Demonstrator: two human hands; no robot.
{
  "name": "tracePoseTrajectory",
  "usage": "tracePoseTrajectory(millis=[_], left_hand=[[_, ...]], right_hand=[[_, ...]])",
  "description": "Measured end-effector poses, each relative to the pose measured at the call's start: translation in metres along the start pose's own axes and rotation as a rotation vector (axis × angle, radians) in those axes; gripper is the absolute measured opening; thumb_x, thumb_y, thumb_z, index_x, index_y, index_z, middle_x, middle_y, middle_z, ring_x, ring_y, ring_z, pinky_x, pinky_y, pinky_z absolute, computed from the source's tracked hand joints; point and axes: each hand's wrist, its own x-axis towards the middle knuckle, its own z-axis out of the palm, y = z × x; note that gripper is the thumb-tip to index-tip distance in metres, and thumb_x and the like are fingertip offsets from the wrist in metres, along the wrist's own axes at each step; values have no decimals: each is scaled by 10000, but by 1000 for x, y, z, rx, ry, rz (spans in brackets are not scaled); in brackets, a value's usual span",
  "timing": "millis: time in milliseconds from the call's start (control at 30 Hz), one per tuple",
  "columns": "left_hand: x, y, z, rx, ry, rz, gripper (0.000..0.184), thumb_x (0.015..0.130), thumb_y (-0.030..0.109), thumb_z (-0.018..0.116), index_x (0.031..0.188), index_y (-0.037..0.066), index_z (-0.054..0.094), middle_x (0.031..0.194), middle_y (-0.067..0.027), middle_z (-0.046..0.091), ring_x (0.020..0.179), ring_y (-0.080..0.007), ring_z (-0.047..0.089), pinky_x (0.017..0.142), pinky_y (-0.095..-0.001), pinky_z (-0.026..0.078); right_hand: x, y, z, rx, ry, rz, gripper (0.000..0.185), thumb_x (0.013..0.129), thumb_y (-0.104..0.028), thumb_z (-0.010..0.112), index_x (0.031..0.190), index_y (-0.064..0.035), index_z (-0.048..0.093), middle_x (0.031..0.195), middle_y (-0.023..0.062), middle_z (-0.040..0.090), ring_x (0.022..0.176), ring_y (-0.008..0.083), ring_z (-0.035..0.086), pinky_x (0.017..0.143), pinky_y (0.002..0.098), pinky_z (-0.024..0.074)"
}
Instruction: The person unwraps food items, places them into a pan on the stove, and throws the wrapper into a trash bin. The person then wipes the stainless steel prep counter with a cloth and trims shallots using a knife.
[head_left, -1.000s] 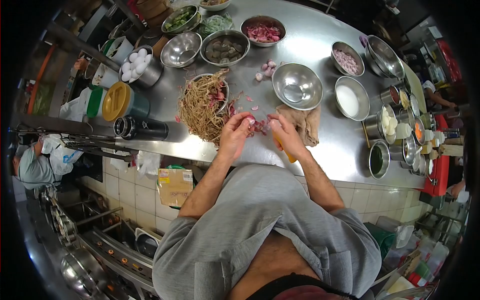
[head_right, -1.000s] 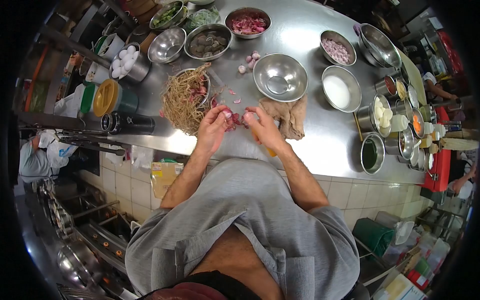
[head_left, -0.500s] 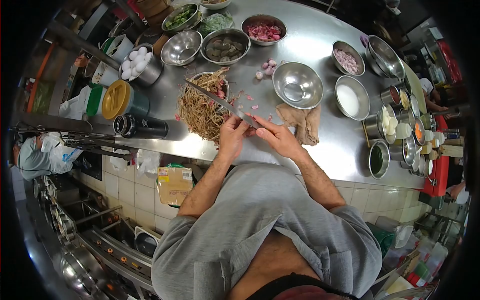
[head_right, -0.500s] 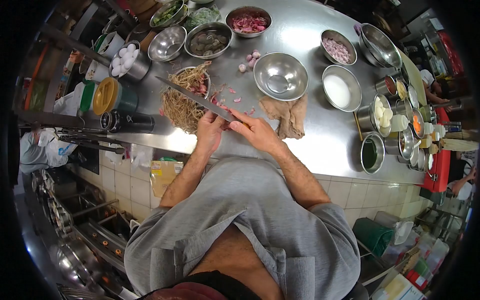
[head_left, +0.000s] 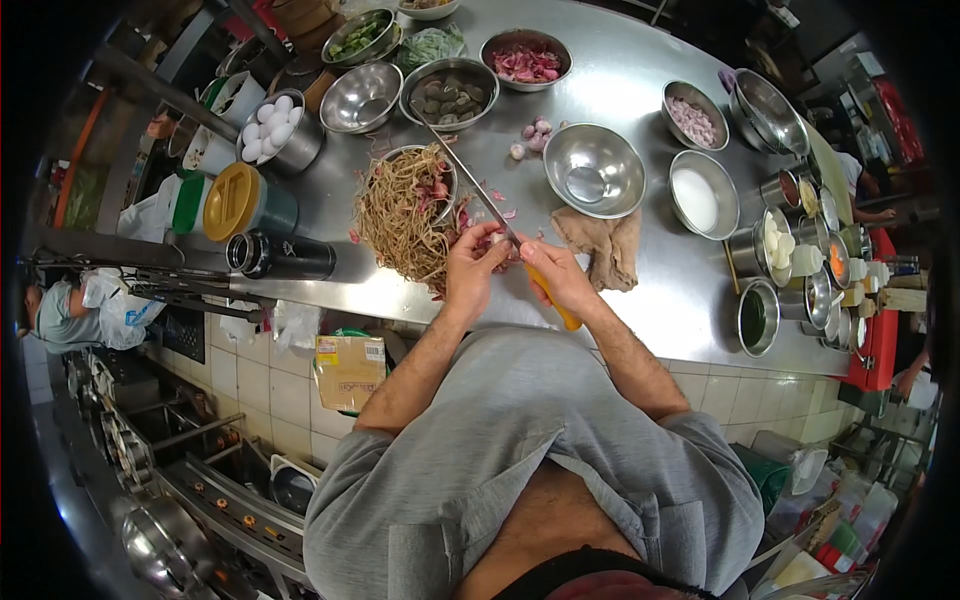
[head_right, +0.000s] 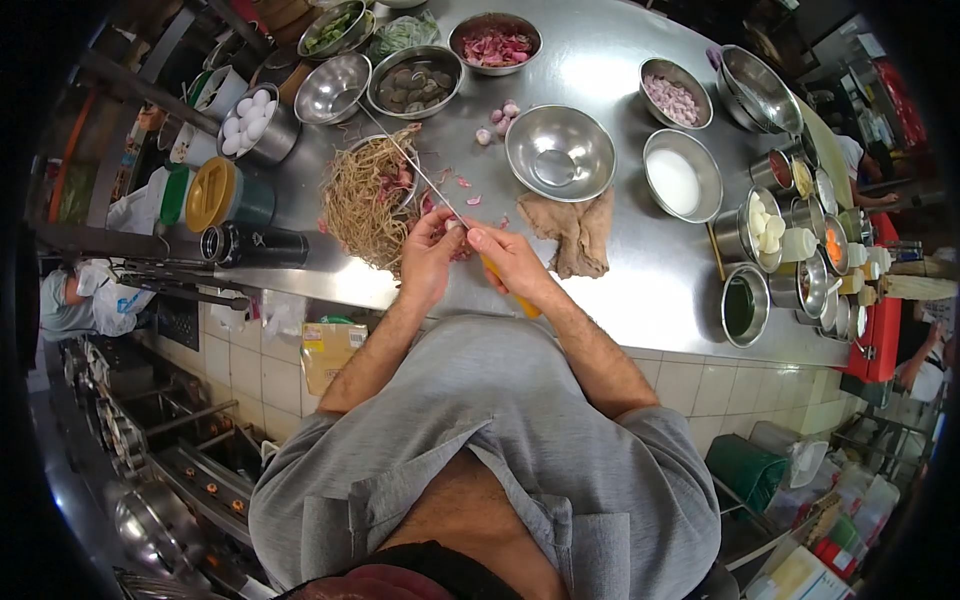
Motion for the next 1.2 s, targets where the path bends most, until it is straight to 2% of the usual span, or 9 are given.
tracePoseTrajectory(millis=[333,533,600,700,833,900,1100,1133,1200], left_hand=[[-1,0,-1,-20,-45,57,281,846,-7,538,1123,-11,493,1095,-96,544,920,-138,558,770,-281,496],[0,-4,-7,-9,-74,65,285,840,-3,551,1120,-7,496,1023,-79,578,854,-128,570,729,-265,495],[0,-3,-6,-8,-64,55,285,838,-2,555,1117,-6,499,1006,-75,584,833,-125,573,718,-261,494],[-3,3,0,-4,-54,50,294,830,19,579,1115,-3,506,957,-61,596,803,-112,574,709,-247,485],[-5,3,0,1,-56,52,313,819,16,597,1116,-10,500,945,-71,603,810,-106,583,692,-233,486],[-6,7,3,31,-38,53,299,819,11,592,1105,-1,508,948,-65,604,819,-115,585,681,-234,483],[-4,5,-6,91,-7,41,299,810,-1,598,1091,-15,498,915,-64,607,781,-110,595,675,-233,499],[-3,4,-8,111,-19,40,292,810,1,600,1083,-16,498,913,-63,606,777,-112,597,673,-233,496],[-4,3,-9,100,-38,53,288,811,3,600,1080,-14,498,916,-63,604,782,-111,596,673,-232,492]], right_hand=[[9,9,-9,17,192,35,535,909,-466,407,1266,-70,458,528,-4,417,416,74,396,365,221,317],[6,5,-9,-51,259,78,522,899,-467,427,1211,-52,488,520,1,429,415,74,394,379,223,316],[7,10,-10,-311,301,48,543,876,-445,494,1224,-29,477,745,82,589,593,118,529,528,261,432],[8,20,-9,-387,310,-82,552,869,-424,516,1245,-27,447,856,132,618,724,172,575,671,300,456],[-4,-1,-6,-329,126,-150,583,867,-430,514,1286,-39,409,904,158,616,837,205,589,758,319,449],[-6,-14,-4,-432,-41,37,598,869,-430,510,1306,-40,387,1025,193,600,957,240,583,829,330,431],[-4,-3,-2,-458,16,-106,558,876,-429,496,1293,-66,420,1129,174,576,1053,272,552,877,337,408],[-4,-2,-2,-458,15,-105,558,876,-429,496,1293,-66,420,1129,174,576,1053,272,552,877,337,408],[-3,0,-2,-453,52,-151,533,884,-430,484,1289,-87,439,945,117,635,821,202,612,726,296,462]])
